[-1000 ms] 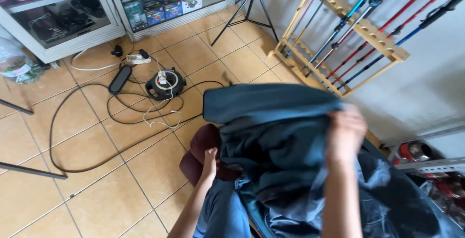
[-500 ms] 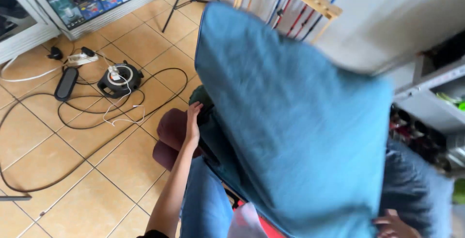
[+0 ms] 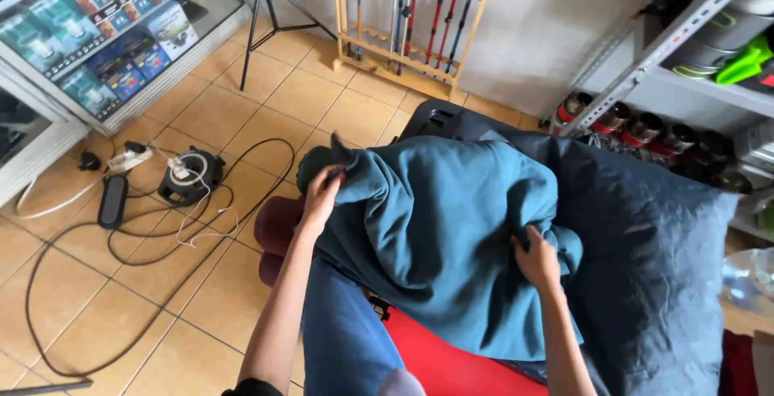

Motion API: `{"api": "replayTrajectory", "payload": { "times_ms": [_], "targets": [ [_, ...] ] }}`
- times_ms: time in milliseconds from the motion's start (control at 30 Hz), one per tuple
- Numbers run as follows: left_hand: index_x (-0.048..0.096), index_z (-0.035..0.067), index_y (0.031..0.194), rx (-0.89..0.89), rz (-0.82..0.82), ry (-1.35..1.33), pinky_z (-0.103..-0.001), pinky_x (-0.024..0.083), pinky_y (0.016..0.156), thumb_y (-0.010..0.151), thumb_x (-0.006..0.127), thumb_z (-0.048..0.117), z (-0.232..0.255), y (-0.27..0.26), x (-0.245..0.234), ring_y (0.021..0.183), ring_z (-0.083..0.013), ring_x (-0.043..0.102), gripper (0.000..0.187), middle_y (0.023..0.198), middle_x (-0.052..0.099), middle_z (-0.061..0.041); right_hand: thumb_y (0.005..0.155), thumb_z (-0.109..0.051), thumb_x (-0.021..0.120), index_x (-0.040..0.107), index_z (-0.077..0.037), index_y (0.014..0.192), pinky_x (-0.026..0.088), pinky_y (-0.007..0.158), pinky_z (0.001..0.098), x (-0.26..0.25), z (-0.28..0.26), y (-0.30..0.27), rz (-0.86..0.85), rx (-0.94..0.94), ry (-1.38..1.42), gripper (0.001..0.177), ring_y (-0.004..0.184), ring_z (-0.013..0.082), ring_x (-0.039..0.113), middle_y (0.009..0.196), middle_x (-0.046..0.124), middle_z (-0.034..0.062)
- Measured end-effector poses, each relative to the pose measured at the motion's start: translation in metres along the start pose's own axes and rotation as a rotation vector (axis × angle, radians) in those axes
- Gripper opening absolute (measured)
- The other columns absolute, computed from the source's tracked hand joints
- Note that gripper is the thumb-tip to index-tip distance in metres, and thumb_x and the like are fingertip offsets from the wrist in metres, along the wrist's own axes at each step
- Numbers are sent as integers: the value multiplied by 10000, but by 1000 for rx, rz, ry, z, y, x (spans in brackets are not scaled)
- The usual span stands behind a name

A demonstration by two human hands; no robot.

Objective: Folding a large blue and grey sleeping bag on top of a black plastic bin.

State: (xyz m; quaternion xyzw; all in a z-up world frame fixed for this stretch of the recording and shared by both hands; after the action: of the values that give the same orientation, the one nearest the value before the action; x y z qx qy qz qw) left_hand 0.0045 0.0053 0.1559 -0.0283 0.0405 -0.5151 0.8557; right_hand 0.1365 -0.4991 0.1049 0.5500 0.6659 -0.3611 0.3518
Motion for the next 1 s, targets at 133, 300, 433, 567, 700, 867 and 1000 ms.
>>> {"api": "replayTrajectory", "payload": {
  "times_ms": [133, 300, 433, 567, 700, 867, 1000],
  "targets": [
    [634, 147, 1148, 461, 275, 11, -275, 449, 917, 1026, 558, 352, 84, -30, -31, 1033, -147, 566, 251, 1124, 627, -23, 1041, -135, 667, 591, -80, 999, 448, 792, 388, -124, 18, -52, 597, -178, 329, 103, 866, 232, 568, 923, 607, 75],
    [590, 72, 1093, 600, 100, 171, -255, 441, 951, 1090, 505, 160, 76, -94, -60, 1054, -153, 563, 122, 1084, 601, -47, 1066, -73, 641, 528, -97, 1194, 364, 969, 211, -177, 64, -183, 671, -152, 802, 172, 1019, 89, 428, 1022, 443, -32],
    [651, 135, 991, -31, -212, 433, -288, 422, 879, 916, 555, 165, -63, -141, -73, 961, -153, 579, 125, 985, 633, -18, 864, -86, 742, 765, -91, 1044, 493, 737, 253, -12, 270, -210, 3, 25, 735, 181, 807, 102, 641, 879, 751, 14],
    [395, 122, 731, -368, -113, 513, -344, 307, 622, 873, 557, 109, -131, -196, -95, 645, -163, 365, 216, 711, 375, -22, 863, -148, 727, 775, -43, 1275, 557, 428, 396, 42, 373, -274, -542, 467, 552, 428, 728, 295, 818, 882, 884, 207],
    [733, 51, 998, 136, 166, 637, -420, 536, 817, 900, 527, 63, -92, -157, -63, 937, -316, 687, 228, 977, 727, -151, 1070, -303, 645, 699, 1, 851, 412, 731, 363, -88, 200, -227, 165, 392, 438, 378, 798, 208, 525, 797, 634, 114],
    [729, 226, 1032, 673, 90, 656, -439, 497, 977, 890, 651, 131, 1, -159, 77, 1064, -269, 691, 188, 1088, 723, -22, 973, -505, 796, 346, 47, 1546, 455, 1053, 580, -62, 102, -119, 449, 138, 733, 914, 1305, 485, 480, 1517, 398, 350],
    [687, 223, 1161, 842, 67, 874, -537, 432, 992, 867, 671, 221, -5, -215, 159, 1223, -353, 579, 295, 1342, 634, -76, 790, -245, 823, 370, -144, 1499, 520, 959, 562, 23, 72, -114, 299, 317, 709, 848, 1198, 439, 621, 1338, 600, 291]
  ]
}}
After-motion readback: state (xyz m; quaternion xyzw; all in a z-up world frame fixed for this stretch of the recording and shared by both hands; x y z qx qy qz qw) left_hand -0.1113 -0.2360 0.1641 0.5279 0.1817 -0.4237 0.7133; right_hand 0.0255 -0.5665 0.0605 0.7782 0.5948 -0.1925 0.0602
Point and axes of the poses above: each hand's wrist, its own y-axis towards the middle knuckle, its own x-axis out of the palm, z = x × y, the point moved 7 cm from there along y, towards the middle knuckle
